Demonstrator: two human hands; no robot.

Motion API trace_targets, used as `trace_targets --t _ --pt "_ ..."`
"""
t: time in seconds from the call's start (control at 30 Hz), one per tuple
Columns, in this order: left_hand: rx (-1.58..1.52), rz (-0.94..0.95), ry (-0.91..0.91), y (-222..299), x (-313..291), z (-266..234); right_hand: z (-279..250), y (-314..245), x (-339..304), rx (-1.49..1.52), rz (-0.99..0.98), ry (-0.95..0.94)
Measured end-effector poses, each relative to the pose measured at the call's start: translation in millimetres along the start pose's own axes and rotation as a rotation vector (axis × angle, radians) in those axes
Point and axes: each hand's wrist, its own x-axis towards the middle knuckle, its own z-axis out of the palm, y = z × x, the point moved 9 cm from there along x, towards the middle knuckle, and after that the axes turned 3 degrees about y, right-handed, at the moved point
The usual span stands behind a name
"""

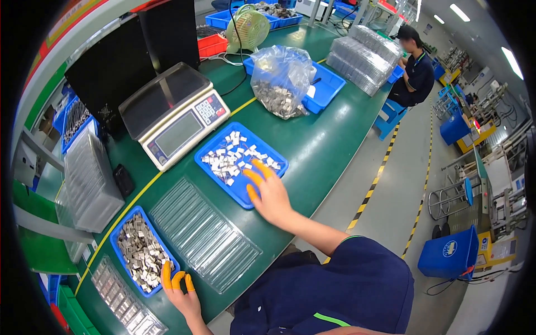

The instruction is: The person assembles small metal brackets and plastic electronic components by hand, then sorts them into plastic trays and blue sorting bins.

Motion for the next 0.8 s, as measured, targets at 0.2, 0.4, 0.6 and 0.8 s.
trace_targets --t 0.2,0.4,0.6,0.8 --pt "0.023 -0.064 -0.154 -11.2 55.4 39.0 37.7 41.4 32.7 -0.263 0.135 -0.179" --pt "0.156 0.049 -0.143 -2.7 69.1 49.6 62.2 22.1 55.5 -0.253 -0.010 -0.248" --pt "0.097 -0.015 -0.220 -18.5 68.9 60.6 78.9 32.6 55.1 -0.244 0.056 -0.312" --pt "0.050 -0.098 -0.239 -23.8 67.1 55.4 58.9 38.4 62.4 -0.117 0.150 -0.247"
